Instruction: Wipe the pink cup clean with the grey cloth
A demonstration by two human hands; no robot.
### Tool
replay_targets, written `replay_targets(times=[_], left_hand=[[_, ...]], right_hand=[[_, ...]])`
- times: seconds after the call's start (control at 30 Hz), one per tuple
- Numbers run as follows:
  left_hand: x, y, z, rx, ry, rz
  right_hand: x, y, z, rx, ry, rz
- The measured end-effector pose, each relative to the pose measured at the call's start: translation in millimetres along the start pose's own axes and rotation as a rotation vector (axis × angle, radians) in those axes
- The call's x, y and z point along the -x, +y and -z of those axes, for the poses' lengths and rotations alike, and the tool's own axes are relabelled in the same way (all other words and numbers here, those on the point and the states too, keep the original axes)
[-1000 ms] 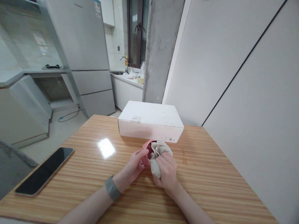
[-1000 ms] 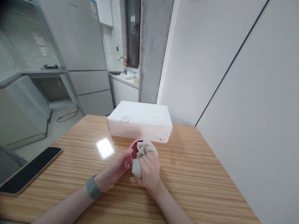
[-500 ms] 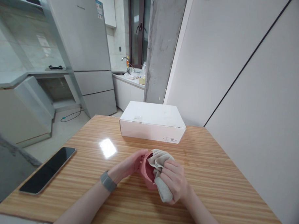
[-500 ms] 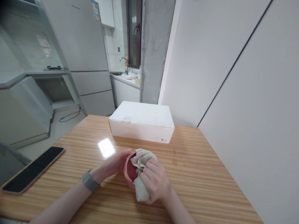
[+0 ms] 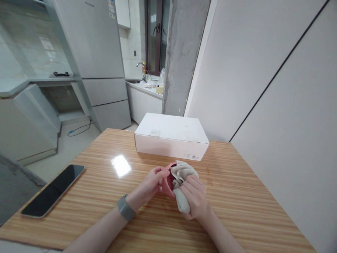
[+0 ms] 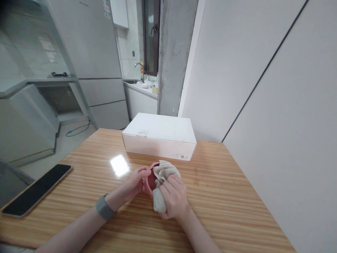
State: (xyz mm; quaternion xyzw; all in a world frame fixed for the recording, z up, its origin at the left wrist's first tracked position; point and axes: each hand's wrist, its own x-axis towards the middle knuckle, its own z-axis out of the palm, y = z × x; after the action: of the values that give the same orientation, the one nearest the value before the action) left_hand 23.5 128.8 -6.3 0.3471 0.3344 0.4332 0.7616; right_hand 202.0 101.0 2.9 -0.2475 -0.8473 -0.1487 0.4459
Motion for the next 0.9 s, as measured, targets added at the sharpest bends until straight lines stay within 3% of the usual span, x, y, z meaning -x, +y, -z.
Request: replay_targets(times=[0.17,0.33,0.4,0.63,0.9], left_hand=[[0,-11,-9.7,0.092,0.038,-0.089],[4,1,-14.4,0.141,-0.187,0.073],[5,10,-10.8,0.089,-0.213,0.147],[7,28,11.2,-0.175,-0.153,0.239],[-2,15,6.0,-0.092,0.005,0.081]], right_hand=[[1,-1,-7,0.062,0.102,0.002],[-1,4,5,-0.008,0.071,0.049],[-3,3,9,-0.053,0.045,0.083],[-5,-4,6,-0.107,-0.054,0.140],[-5,5,-9,-0.011,-0.187,-0.112]])
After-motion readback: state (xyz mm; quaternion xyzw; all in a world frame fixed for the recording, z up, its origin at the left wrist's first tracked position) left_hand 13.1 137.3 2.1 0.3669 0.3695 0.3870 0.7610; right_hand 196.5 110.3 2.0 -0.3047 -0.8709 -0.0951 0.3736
